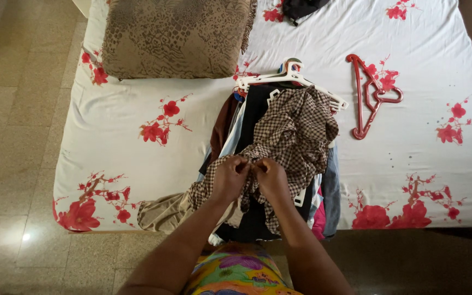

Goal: Placing various items of clothing onto plastic hangers on a bed in a bedroom.

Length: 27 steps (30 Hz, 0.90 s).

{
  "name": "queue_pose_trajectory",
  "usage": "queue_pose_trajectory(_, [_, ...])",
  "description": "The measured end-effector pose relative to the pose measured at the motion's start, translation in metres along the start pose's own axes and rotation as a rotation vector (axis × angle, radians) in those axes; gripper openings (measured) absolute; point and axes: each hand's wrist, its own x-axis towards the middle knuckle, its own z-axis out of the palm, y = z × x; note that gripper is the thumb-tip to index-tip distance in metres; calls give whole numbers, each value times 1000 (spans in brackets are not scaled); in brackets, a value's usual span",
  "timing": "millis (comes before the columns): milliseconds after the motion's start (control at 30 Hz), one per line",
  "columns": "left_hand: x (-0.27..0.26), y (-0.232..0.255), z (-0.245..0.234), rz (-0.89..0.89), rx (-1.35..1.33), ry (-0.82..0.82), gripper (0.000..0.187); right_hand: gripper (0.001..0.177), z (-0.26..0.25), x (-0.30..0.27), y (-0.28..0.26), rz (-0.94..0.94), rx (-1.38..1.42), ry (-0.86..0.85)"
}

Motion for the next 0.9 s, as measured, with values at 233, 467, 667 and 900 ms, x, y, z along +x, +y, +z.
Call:
queue_pose_trajectory(233, [-3, 12, -6, -33, -8, -55, 27, 17, -1, 3, 0, -6, -60, 27])
queue_pose_trajectory(467, [-1, -4, -5, 377, 112, 70, 24, 23, 0, 9, 8, 8, -31, -31])
queue_pose_trajectory(667, [-2, 5, -10, 394, 117, 92, 19, 24, -1, 8, 0, 9, 2, -45])
queue_pose_trajectory(900, [0, -2, -10, 524, 229, 70, 21, 26, 4, 19, 21, -29, 12, -59])
